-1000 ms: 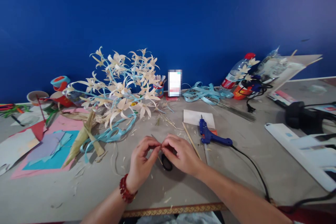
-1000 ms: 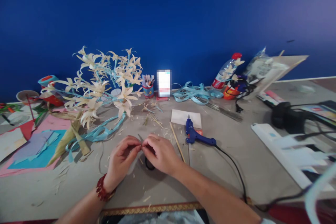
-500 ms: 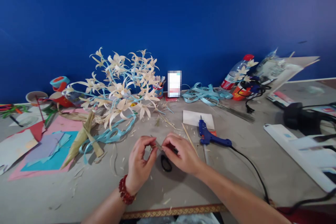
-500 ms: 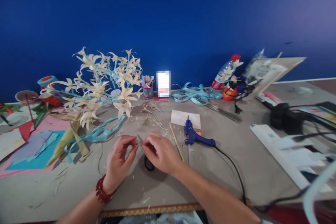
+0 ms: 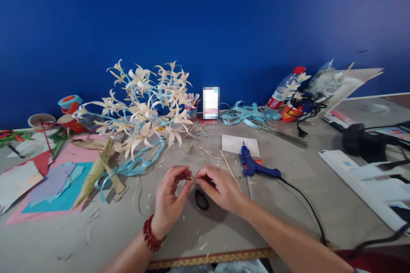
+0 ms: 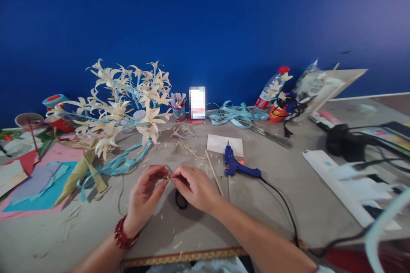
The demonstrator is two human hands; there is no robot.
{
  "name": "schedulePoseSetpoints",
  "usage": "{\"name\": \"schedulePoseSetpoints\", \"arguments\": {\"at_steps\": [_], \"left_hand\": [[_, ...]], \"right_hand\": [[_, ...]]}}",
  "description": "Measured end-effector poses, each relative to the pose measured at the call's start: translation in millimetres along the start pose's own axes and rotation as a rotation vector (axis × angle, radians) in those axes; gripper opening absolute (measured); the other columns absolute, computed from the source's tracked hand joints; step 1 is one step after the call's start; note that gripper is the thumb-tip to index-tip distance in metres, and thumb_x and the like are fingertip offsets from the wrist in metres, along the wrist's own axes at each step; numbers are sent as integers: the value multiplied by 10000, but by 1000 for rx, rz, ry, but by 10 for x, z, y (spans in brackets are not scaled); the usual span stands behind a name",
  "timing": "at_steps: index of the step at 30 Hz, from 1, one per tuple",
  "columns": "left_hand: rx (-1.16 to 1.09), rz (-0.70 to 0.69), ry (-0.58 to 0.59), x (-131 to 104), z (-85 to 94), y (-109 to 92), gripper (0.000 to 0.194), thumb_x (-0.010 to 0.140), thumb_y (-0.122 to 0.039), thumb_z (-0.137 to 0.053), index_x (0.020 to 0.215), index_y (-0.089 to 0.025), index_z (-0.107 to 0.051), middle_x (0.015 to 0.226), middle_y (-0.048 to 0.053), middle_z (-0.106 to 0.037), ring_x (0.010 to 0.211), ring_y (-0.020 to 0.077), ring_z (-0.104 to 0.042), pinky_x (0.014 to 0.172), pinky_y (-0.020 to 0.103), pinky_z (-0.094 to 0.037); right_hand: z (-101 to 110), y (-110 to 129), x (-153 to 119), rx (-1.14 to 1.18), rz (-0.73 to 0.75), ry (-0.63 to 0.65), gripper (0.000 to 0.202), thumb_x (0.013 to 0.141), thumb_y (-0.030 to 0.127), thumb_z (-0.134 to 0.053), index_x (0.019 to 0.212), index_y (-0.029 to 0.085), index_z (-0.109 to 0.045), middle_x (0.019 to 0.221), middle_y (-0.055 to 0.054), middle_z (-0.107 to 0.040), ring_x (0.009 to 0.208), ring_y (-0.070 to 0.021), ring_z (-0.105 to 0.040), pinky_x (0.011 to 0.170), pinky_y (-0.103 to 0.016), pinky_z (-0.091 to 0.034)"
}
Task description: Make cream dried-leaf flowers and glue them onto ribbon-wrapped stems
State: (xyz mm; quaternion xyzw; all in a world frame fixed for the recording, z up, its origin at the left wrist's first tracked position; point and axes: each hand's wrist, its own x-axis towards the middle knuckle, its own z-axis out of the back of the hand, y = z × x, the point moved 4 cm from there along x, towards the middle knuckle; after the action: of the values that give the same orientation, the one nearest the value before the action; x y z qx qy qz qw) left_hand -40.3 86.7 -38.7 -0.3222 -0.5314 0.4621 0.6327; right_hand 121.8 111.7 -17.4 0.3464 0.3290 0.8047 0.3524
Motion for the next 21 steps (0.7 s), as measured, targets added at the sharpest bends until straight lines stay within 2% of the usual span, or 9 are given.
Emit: {"name": "schedulePoseSetpoints", "arguments": {"at_steps": [5,9,13,15,21], "left_hand": [[-71,76,15,38,2,6,114,894,-212,-584,961,-192,-674,946,74,-659,873,191,-639,785,311,-520],[-185,206,42,41,-27,25,148,878,-284,-613,957,-181,-683,909,68,-696,842,190,-654,773,306,-533],[-241,309,54,38,-44,54,171,843,-342,-654,858,-174,-680,780,34,-696,744,170,-641,702,272,-525],[-252,308,38,38,-34,66,161,838,-335,-662,855,-176,-680,779,28,-684,743,162,-627,695,260,-512],[-241,195,17,50,-23,54,95,831,-273,-674,838,-183,-702,817,36,-664,804,168,-616,747,268,-493]], "right_hand": [[28,-7,-1,-8,-1,-42,100,952,219,-473,918,207,-566,819,-19,-629,760,-159,-589,689,-261,-430],[28,-9,-8,7,9,-47,124,966,237,-460,930,210,-575,807,-18,-632,756,-160,-598,702,-267,-443],[37,-11,-8,23,-3,-67,135,967,253,-466,934,210,-590,844,-31,-651,779,-165,-612,720,-274,-464],[36,-7,-5,52,-14,-67,129,958,259,-483,940,207,-600,841,-31,-661,765,-161,-621,700,-265,-473],[5,-40,-10,85,-75,-62,113,940,273,-542,952,216,-639,822,-14,-686,742,-151,-637,653,-242,-472]]}}
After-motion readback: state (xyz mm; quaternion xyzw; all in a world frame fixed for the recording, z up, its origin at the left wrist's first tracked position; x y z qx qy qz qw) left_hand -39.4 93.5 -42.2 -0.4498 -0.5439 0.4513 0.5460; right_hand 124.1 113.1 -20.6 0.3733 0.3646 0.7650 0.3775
